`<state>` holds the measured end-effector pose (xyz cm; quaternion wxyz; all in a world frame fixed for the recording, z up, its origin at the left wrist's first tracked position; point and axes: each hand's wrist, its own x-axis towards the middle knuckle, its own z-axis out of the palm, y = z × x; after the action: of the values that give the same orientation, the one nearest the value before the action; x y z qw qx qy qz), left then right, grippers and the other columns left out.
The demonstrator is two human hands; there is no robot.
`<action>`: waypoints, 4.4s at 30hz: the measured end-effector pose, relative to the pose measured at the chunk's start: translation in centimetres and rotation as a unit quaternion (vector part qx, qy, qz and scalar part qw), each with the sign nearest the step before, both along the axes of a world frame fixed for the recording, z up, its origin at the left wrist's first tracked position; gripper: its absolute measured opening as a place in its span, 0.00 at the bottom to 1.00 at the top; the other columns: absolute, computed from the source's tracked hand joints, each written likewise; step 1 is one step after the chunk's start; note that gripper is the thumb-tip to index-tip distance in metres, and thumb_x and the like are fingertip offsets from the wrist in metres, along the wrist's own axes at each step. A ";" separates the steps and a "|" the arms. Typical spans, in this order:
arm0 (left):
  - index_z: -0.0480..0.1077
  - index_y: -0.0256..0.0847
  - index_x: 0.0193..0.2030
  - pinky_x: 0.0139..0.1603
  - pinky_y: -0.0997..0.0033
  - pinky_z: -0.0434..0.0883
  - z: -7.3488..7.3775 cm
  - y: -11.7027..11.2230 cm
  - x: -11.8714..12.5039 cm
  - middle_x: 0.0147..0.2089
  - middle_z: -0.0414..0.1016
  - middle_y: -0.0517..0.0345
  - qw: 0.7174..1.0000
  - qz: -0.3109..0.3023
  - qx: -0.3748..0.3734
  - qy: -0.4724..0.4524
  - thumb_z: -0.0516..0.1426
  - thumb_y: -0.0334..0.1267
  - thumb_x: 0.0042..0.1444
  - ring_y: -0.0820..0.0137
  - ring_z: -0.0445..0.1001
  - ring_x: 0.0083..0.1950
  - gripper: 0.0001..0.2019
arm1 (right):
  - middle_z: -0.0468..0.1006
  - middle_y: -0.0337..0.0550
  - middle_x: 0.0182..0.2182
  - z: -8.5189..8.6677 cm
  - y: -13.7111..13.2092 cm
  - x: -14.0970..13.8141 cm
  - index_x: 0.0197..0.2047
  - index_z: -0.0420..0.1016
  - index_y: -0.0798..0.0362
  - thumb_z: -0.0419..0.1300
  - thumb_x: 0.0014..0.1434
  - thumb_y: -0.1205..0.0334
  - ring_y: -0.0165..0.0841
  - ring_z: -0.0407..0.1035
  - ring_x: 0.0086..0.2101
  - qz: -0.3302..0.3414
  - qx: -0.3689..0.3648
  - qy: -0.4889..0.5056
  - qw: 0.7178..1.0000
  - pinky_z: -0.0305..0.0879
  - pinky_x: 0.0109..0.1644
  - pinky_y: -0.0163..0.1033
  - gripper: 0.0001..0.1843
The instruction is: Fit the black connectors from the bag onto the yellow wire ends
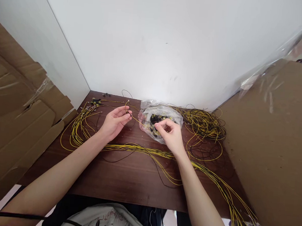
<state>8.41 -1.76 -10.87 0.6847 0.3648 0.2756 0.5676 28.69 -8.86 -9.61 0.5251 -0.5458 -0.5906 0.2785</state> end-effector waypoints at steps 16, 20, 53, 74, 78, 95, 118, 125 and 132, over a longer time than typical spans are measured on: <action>0.66 0.36 0.37 0.45 0.73 0.70 0.0 1.2 -1.2 0.34 0.74 0.56 0.995 0.088 -0.024 -0.033 0.64 0.22 0.39 0.76 0.73 0.39 0.18 | 0.64 0.34 0.17 0.3 0.2 2.9 0.18 0.65 0.54 0.60 0.47 0.63 0.26 0.57 0.21 -0.142 0.026 -0.025 0.989 0.54 0.26 0.34 0.11; 0.67 0.35 0.38 0.47 0.69 0.70 -0.1 1.0 -0.8 0.35 0.75 0.55 0.997 0.066 -0.016 -0.023 0.65 0.24 0.38 0.74 0.74 0.40 0.18 | 0.73 0.39 0.23 0.1 0.3 3.1 0.24 0.72 0.54 0.59 0.49 0.61 0.30 0.64 0.25 -0.177 0.036 -0.090 0.979 0.60 0.30 0.36 0.07; 0.74 0.36 0.39 0.31 0.75 0.67 0.0 -1.4 0.8 0.35 0.73 0.54 0.982 -0.168 0.062 0.061 0.64 0.36 0.47 0.76 0.70 0.31 0.12 | 0.66 0.38 0.22 -1.3 -0.3 -2.6 0.31 0.77 0.53 0.57 0.58 0.59 0.30 0.61 0.24 0.010 0.065 -0.203 0.977 0.58 0.30 0.36 0.10; 0.71 0.36 0.35 0.41 0.71 0.69 0.4 -2.5 1.2 0.34 0.72 0.56 0.925 0.005 0.268 0.268 0.61 0.34 0.49 0.72 0.71 0.36 0.07 | 0.77 0.41 0.31 -1.2 -0.4 -4.0 0.33 0.75 0.52 0.60 0.55 0.56 0.32 0.71 0.34 0.075 -0.009 0.093 0.993 0.65 0.42 0.39 0.09; 0.69 0.35 0.37 0.43 0.68 0.70 0.4 -2.0 1.2 0.33 0.75 0.55 0.972 -0.025 0.164 0.167 0.61 0.37 0.49 0.71 0.73 0.35 0.10 | 0.75 0.37 0.22 -0.9 -0.2 -3.3 0.33 0.74 0.52 0.59 0.57 0.56 0.31 0.72 0.29 0.141 -0.052 0.248 0.957 0.66 0.44 0.41 0.09; 0.72 0.36 0.38 0.16 0.82 0.48 1.1 -1.3 0.3 0.28 0.71 0.57 0.974 -0.001 0.108 0.198 0.62 0.40 0.49 0.82 0.56 0.20 0.12 | 0.70 0.38 0.23 0.2 -0.2 0.2 0.29 0.75 0.54 0.60 0.54 0.58 0.27 0.57 0.23 -0.131 0.147 -0.093 0.976 0.55 0.28 0.36 0.08; 0.74 0.37 0.36 0.27 0.76 0.63 0.8 -2.1 0.8 0.35 0.73 0.56 0.969 -0.086 0.144 0.180 0.62 0.36 0.48 0.80 0.64 0.26 0.08 | 0.74 0.42 0.32 -1.0 0.2 -1.8 0.37 0.69 0.52 0.58 0.56 0.59 0.33 0.69 0.34 -0.043 0.065 0.043 0.996 0.65 0.39 0.39 0.07; 0.73 0.35 0.36 0.44 0.70 0.68 1.1 -2.4 1.0 0.37 0.74 0.54 0.962 -0.072 0.174 0.197 0.63 0.34 0.45 0.72 0.71 0.39 0.10 | 0.73 0.43 0.36 0.0 -0.8 -2.3 0.38 0.72 0.49 0.58 0.56 0.66 0.36 0.66 0.39 -0.071 0.228 -0.129 0.962 0.63 0.43 0.43 0.06; 0.73 0.35 0.36 0.41 0.70 0.68 1.0 -2.6 1.1 0.35 0.75 0.54 0.960 -0.094 0.167 0.206 0.63 0.34 0.45 0.71 0.72 0.38 0.10 | 0.74 0.44 0.41 -0.2 -1.0 -2.9 0.45 0.74 0.46 0.58 0.57 0.63 0.38 0.65 0.45 -0.053 0.201 -0.220 0.953 0.60 0.50 0.48 0.11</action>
<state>9.52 -4.37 -9.88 0.5930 0.6070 0.2765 0.4510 25.74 -9.89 -9.85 0.4954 -0.5070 -0.7054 -0.0014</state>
